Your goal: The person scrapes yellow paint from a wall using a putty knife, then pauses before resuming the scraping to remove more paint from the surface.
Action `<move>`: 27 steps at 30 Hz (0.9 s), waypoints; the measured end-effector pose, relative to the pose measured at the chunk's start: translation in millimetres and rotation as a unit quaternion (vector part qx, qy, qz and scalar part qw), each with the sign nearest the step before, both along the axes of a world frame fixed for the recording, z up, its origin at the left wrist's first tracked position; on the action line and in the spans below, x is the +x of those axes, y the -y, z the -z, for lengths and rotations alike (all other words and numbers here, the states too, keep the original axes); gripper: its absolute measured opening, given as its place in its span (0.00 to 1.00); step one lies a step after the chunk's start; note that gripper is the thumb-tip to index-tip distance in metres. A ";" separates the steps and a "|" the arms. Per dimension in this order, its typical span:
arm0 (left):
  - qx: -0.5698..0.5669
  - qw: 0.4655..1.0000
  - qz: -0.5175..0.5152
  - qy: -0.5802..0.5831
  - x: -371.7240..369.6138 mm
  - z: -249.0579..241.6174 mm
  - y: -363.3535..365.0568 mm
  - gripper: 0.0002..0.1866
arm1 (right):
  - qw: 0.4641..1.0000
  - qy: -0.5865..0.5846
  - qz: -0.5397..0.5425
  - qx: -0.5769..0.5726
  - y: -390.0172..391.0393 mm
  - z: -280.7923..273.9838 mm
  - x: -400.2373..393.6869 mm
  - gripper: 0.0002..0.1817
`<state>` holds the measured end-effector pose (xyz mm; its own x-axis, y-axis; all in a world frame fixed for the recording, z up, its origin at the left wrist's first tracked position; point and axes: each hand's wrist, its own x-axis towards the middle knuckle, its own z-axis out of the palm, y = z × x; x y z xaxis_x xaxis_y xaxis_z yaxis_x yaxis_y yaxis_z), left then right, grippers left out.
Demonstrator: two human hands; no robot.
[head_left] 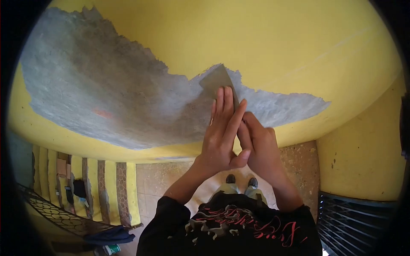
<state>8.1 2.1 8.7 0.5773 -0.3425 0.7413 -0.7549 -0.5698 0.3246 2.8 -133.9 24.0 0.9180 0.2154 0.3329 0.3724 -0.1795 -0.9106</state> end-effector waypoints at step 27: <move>0.051 0.998 -0.018 -0.025 1.5 -9.8 -35.5 0.41 | 0.993 -0.089 -0.022 0.068 -36.2 11.7 -5.0 0.09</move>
